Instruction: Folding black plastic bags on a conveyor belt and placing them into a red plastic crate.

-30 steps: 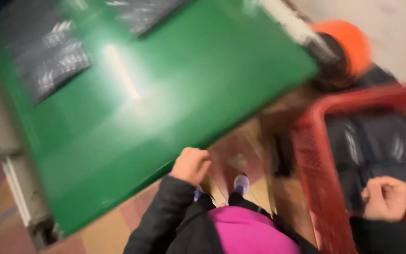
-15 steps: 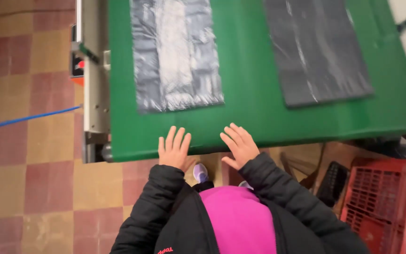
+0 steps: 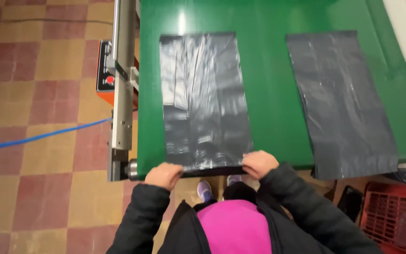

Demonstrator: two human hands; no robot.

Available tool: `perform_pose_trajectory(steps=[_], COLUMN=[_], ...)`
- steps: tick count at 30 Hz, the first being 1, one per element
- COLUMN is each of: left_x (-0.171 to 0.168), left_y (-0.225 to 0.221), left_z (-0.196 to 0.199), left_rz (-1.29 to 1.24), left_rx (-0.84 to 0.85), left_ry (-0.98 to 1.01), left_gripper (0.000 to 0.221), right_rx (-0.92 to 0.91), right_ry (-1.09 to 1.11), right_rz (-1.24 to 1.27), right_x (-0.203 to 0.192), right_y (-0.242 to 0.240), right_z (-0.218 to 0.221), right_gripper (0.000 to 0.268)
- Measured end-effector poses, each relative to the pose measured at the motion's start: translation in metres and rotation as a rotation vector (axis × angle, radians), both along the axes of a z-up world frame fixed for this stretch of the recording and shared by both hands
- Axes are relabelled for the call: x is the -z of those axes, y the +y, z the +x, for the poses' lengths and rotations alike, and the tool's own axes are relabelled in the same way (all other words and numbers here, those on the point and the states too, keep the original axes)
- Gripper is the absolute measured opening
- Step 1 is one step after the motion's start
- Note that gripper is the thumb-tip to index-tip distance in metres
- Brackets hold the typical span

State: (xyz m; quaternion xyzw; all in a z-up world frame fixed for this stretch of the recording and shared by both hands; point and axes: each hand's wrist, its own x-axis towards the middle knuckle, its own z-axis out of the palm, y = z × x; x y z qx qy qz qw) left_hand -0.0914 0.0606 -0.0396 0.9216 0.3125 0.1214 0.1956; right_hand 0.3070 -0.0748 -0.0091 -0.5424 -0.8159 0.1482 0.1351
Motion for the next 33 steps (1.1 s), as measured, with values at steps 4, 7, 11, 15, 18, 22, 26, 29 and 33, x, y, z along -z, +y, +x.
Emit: perform_pose_trajectory(steps=[4,7,11,15,18,22,26,29,33], left_x=[-0.067,-0.090,-0.058,0.024,0.098,0.143,0.109,0.078,-0.001], left_y=[0.016,0.057,0.160,0.275,0.323,0.344,0.329,0.319,0.287], left_z=[0.005,0.018,0.056,0.094,0.106,0.104,0.108,0.116,0.132], left_rz=[-0.356,-0.505,-0.514,-0.675,-0.603,-0.113,-0.154,-0.236,-0.240], left_rx=[0.022,0.049,-0.122,-0.303,-0.407,-0.544,-0.607,-0.666,-0.777], left_ry=[-0.020,-0.180,-0.468,-0.722,-0.582,-0.381,-0.255,-0.156,-0.024], left_gripper=[0.020,0.019,0.017,0.025,0.039,0.058,0.059,0.055,0.046], right_rx=[0.041,0.094,0.252,0.345,0.382,0.354,0.419,0.355,0.265], right_ry=[0.098,0.226,0.234,0.259,0.277,0.267,0.221,0.130,0.052], right_rz=[-0.202,-0.228,-0.035,0.156,0.168,0.195,0.220,0.274,0.174], right_x=[-0.014,-0.042,-0.069,-0.056,-0.026,0.006,0.010,-0.002,0.001], right_y=[-0.017,0.013,0.119,0.244,0.304,0.337,0.346,0.354,0.371], right_z=[0.025,0.038,0.062,0.075,0.075,0.081,0.080,0.074,0.078], right_gripper=[0.015,0.019,0.017,0.020,0.019,0.018,0.013,0.021,0.043])
